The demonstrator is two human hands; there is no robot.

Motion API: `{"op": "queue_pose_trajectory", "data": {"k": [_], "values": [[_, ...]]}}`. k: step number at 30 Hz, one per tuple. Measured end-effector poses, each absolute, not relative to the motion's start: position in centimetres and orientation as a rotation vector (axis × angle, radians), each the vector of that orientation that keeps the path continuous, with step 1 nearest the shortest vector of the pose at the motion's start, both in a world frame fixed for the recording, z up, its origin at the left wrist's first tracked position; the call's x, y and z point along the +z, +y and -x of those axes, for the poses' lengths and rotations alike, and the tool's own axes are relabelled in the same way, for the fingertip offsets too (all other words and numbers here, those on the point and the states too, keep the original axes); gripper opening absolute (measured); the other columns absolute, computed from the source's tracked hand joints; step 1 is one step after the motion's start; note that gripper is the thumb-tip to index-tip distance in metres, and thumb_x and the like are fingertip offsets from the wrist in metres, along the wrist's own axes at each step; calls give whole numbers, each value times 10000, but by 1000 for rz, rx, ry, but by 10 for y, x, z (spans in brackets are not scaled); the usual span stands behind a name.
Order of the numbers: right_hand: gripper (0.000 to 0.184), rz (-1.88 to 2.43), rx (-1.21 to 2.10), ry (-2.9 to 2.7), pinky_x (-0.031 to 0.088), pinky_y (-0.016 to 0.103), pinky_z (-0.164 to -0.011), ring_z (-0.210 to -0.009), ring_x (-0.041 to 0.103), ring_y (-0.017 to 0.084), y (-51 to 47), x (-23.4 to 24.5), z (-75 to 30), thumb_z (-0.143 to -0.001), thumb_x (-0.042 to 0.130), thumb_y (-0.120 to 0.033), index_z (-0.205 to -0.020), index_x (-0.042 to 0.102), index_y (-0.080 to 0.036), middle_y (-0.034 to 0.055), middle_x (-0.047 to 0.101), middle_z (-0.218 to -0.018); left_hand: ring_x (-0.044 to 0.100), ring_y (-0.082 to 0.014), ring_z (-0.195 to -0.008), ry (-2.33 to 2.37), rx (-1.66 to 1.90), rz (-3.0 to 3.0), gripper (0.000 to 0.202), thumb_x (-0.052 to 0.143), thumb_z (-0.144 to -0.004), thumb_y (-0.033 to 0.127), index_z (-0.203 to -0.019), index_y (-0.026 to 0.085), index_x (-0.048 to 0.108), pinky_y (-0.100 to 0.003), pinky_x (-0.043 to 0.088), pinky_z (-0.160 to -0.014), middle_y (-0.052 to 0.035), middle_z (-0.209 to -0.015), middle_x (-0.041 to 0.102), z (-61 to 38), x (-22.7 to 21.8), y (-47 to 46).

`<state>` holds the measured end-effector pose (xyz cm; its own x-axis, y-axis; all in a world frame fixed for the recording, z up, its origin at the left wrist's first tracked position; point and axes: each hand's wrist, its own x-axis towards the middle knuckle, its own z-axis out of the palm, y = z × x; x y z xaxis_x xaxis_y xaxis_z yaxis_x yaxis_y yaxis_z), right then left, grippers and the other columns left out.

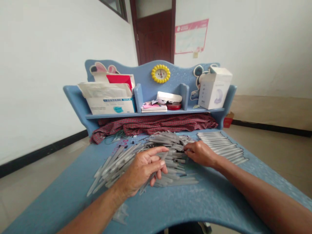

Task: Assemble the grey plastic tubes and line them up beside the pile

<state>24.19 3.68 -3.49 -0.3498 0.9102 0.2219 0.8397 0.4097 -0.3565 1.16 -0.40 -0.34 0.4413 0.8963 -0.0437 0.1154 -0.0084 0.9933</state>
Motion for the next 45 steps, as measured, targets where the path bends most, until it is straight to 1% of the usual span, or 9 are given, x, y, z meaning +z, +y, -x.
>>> {"op": "queue_pose_trajectory", "data": {"k": [3,5,7,10,20,30,38,41,45], "values": [[274,1287,795,-2050,314,182,-403,-381,431,74,35,-29,-246,-806,482,-287,-914,661,-109,-26,524,-447,510,-90,-452,960,771,-1476,528,596,-746,266,-1242,141,461,-151,361,-335,-22,-641,626,-12,-3,-5],[322,1151,1091,-1888,242,170,-331,-300,337,51,31,-27,-245,-798,517,-346,-947,646,-90,-57,471,-389,513,-87,-458,959,756,-1496,506,588,-756,266,-1231,140,469,-148,357,-343,-22,-647,627,-12,-4,-6],[348,1028,1245,-1788,208,163,-302,-275,321,39,26,-26,-241,-770,570,-382,-947,644,-91,-56,493,-393,509,-82,-456,954,739,-1516,486,579,-766,266,-1221,137,472,-146,352,-345,-21,-653,629,-13,-5,-6],[360,913,1351,-1698,220,155,-289,-271,342,37,18,-26,-234,-743,617,-402,-937,647,-100,-46,524,-406,504,-77,-453,962,703,-1539,454,569,-774,267,-1194,121,478,-145,346,-346,-27,-666,638,-14,-6,-8],[357,894,1410,-1682,279,143,-288,-286,373,34,8,-29,-225,-741,636,-394,-956,666,-111,-34,548,-427,490,-64,-468,931,593,-1600,289,537,-797,262,-1041,111,572,-139,331,-356,-33,-693,645,-16,-6,-10],[358,889,1429,-1670,293,139,-283,-282,385,35,5,-31,-222,-738,640,-400,-953,675,-116,-34,547,-427,505,-74,-468,927,572,-1592,306,546,-794,282,-1062,144,597,-149,330,-363,-30,-681,656,-15,-9,-10],[355,895,1420,-1729,305,146,-295,-297,399,40,5,-33,-222,-761,607,-417,-950,668,-122,-29,551,-455,496,-73,-470,882,553,-1569,264,529,-800,286,-996,133,617,-151,312,-367,-44,-695,660,-16,-5,-12],[359,902,1347,-1823,310,151,-312,-319,400,42,4,-34,-223,-788,570,-432,-939,658,-119,-28,537,-477,482,-73,-466,909,535,-1577,273,531,-791,284,-1002,129,607,-159,306,-370,-36,-689,652,-16,-5,-12],[334,872,1072,-2085,313,155,-384,-411,394,45,4,-29,-226,-844,495,-412,-854,644,-114,-32,483,-518,458,-72,-444,973,513,-1631,272,540,-773,279,-991,122,588,-173,294,-377,-23,-664,648,-17,-7,-12]]}}
